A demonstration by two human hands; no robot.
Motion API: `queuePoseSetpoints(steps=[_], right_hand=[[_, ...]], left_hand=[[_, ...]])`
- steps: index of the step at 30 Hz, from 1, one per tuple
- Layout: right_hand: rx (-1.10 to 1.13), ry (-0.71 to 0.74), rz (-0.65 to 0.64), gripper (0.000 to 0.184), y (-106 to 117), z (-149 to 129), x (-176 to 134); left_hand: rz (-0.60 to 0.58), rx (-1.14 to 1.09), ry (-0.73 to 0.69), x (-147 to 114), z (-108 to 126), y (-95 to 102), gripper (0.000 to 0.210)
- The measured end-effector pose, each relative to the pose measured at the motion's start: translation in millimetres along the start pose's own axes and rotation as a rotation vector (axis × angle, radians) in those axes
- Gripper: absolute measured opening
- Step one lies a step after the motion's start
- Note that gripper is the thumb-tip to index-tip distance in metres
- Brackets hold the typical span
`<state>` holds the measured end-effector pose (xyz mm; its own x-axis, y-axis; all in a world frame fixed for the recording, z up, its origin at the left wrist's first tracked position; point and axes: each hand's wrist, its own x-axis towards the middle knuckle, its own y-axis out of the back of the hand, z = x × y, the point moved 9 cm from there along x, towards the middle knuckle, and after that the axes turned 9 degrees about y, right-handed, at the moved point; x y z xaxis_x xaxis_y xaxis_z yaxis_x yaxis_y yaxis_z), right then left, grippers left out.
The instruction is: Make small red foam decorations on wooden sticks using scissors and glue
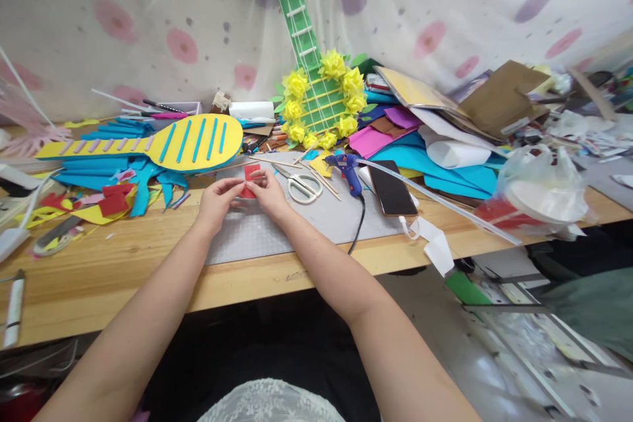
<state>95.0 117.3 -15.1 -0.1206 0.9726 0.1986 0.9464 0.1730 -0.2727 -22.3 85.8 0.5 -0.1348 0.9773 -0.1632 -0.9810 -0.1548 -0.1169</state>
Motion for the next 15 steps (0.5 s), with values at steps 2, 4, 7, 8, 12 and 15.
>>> queuePoseSetpoints(steps=[2, 4, 7, 8, 12, 15], right_hand=[[-0.016, 0.0, 0.001, 0.03, 1, 0, 0], [-0.037, -0.006, 0.005, 0.03, 2, 0, 0], [-0.072, 0.008, 0.014, 0.029, 2, 1, 0], [-0.086, 0.019, 0.018, 0.028, 2, 0, 0], [-0.111, 0.039, -0.024, 0.026, 1, -6, 0], [-0.09, 0.033, -0.149, 0.026, -2, -19, 0]], left_hand=[[-0.003, -0.004, 0.01, 1, -2, -0.2, 0.038], [-0.003, -0.014, 0.024, 1, -3, -0.1, 0.039], [-0.003, -0.039, 0.058, 1, -5, -0.3, 0.039], [-0.005, -0.046, 0.071, 1, -6, -0.5, 0.038], [-0.033, -0.071, 0.106, 1, -7, 0.2, 0.035], [-0.104, -0.105, 0.113, 2, -5, -0.2, 0.037]])
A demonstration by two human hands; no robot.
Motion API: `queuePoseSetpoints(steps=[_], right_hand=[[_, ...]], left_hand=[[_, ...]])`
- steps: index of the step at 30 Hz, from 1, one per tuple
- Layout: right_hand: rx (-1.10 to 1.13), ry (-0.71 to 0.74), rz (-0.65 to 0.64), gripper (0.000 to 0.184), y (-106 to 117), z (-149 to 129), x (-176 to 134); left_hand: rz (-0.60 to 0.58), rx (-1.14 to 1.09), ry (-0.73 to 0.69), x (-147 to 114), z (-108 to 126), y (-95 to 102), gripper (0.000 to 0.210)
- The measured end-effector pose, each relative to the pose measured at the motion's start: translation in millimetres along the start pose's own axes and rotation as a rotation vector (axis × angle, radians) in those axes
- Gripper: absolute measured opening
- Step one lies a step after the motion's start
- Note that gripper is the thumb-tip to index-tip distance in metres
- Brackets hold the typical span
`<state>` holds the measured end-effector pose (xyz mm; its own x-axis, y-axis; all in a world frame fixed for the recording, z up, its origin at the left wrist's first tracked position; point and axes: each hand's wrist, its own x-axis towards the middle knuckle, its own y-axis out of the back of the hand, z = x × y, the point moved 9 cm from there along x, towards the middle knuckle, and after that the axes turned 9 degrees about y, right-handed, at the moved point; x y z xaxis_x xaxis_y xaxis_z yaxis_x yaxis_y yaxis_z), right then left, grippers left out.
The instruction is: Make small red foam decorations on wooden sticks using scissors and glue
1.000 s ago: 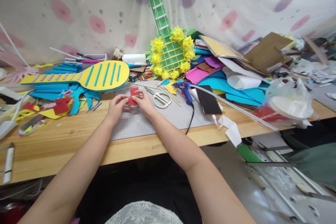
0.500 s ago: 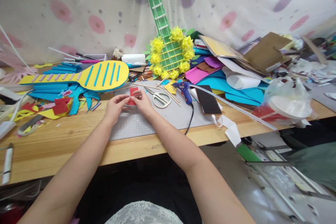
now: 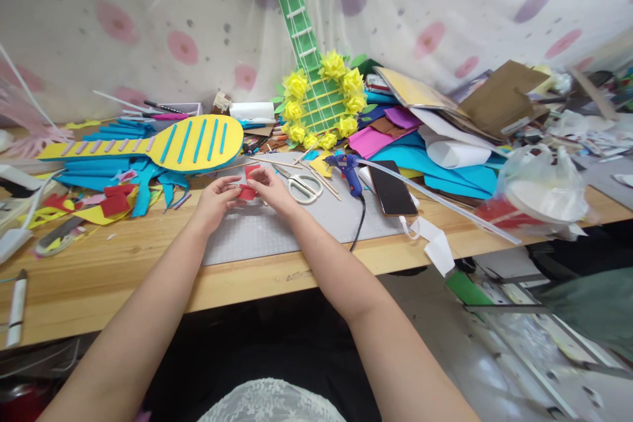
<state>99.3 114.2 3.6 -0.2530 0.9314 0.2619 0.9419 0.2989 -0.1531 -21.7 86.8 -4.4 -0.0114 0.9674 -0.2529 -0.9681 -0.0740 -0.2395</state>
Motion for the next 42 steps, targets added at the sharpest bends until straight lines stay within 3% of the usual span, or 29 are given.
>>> queuePoseSetpoints(steps=[4, 11, 21, 34, 42], right_hand=[[-0.02, 0.06, -0.214, 0.032, -1, -22, 0], [-0.124, 0.169, -0.439, 0.042, -23, -22, -1], [-0.342, 0.287, -0.359, 0.049, -32, -30, -8], [-0.565, 0.441, -0.408, 0.06, -33, -31, -9], [-0.648, 0.462, -0.389, 0.059, -34, -39, -11]], left_hand=[[-0.087, -0.024, 0.064, 1, -1, -1.8, 0.04], [-0.059, -0.034, 0.099, 3, -4, -2.4, 0.035], [-0.036, -0.013, 0.073, 2, -5, -1.4, 0.035], [-0.05, -0.02, 0.078, 2, -5, -2.8, 0.032], [-0.046, -0.014, 0.063, 1, -4, -3.3, 0.033]])
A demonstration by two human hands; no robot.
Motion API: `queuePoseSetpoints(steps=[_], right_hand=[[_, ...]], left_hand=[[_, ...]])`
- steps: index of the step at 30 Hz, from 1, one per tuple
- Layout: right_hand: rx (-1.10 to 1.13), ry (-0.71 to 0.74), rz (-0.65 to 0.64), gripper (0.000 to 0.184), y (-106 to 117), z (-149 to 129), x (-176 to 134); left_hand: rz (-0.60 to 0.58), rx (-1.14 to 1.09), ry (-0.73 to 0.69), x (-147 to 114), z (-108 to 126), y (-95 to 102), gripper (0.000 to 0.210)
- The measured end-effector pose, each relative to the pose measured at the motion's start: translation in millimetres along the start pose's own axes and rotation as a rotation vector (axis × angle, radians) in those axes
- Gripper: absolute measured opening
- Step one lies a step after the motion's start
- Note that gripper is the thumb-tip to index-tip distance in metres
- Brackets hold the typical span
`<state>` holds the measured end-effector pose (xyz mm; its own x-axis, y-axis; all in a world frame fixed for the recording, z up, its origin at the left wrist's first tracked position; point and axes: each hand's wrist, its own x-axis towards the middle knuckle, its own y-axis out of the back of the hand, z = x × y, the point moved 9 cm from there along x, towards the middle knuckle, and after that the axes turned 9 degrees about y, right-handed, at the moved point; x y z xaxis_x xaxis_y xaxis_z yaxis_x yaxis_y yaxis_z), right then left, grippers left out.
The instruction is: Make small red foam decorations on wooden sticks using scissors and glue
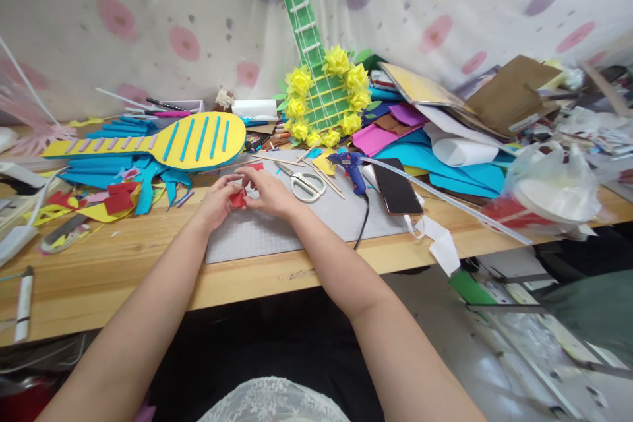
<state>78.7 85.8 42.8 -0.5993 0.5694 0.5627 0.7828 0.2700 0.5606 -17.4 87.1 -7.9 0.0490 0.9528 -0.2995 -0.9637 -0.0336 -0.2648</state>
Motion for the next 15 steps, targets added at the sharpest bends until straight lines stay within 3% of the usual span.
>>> queuePoseSetpoints(steps=[15], right_hand=[[0.006, -0.013, -0.047, 0.051, 3.2, -7.9, -1.0]], left_hand=[[0.034, -0.022, -0.025, 2.2, -0.9, 4.5, 0.037]])
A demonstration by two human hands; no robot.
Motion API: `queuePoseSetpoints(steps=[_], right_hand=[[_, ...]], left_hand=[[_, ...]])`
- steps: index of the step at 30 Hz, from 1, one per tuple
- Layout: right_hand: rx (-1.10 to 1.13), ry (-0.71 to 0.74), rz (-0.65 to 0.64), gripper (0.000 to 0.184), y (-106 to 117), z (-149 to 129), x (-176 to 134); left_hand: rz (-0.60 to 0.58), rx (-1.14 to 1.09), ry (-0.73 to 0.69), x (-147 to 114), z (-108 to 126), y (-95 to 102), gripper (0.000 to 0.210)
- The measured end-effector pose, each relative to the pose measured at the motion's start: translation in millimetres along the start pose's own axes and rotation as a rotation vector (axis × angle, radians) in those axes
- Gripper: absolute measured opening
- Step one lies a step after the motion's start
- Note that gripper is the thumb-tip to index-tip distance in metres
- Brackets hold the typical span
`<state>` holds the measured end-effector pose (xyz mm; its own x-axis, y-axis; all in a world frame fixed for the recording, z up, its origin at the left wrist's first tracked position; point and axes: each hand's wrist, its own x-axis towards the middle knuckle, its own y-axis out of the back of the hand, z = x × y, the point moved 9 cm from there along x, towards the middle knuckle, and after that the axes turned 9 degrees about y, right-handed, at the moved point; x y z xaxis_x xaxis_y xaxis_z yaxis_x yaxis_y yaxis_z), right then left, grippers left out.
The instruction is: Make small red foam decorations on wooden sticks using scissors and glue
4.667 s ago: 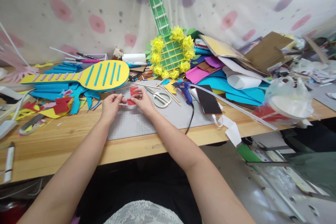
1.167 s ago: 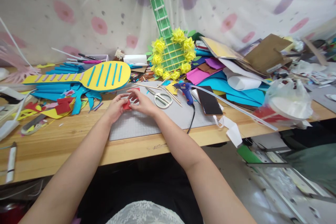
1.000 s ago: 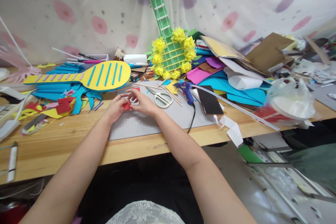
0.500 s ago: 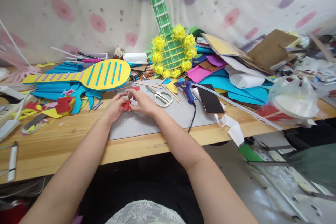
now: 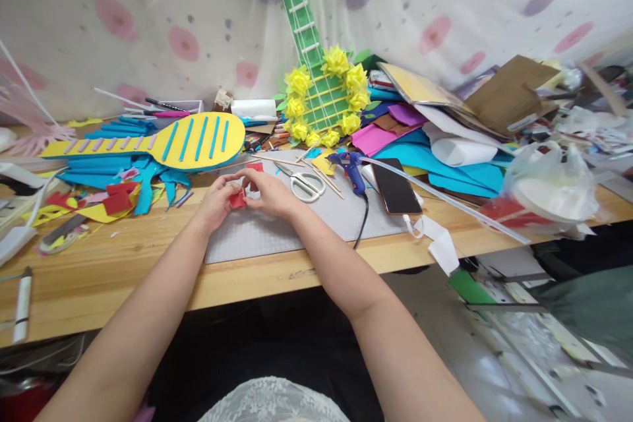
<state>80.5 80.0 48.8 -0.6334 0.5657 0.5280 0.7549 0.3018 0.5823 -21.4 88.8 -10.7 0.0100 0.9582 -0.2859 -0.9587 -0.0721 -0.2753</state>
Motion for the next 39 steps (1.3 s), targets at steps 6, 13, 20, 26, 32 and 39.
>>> queuePoseSetpoints(steps=[6, 13, 20, 26, 32, 39], right_hand=[[0.082, -0.007, 0.053, 0.049, 2, 5, -2], [0.065, -0.017, 0.126, 0.046, 5, 16, -4], [-0.063, 0.012, 0.114, 0.045, 7, 7, -2], [-0.048, 0.015, 0.093, 0.045, 5, 6, -2], [-0.067, 0.048, 0.073, 0.047, 3, 6, -2], [-0.172, 0.075, 0.025, 0.046, 2, 2, -1]], left_hand=[[0.038, 0.02, 0.019, 0, 2, 3.6, 0.03], [-0.018, 0.053, 0.03, -3, 1, -1.2, 0.034], [0.103, -0.008, 0.046, -4, 1, 8.9, 0.028], [0.086, -0.052, 0.071, -4, 1, 8.3, 0.024], [0.101, -0.064, 0.106, -4, -2, 10.1, 0.021], [0.101, -0.074, 0.115, -1, -4, 11.9, 0.021]])
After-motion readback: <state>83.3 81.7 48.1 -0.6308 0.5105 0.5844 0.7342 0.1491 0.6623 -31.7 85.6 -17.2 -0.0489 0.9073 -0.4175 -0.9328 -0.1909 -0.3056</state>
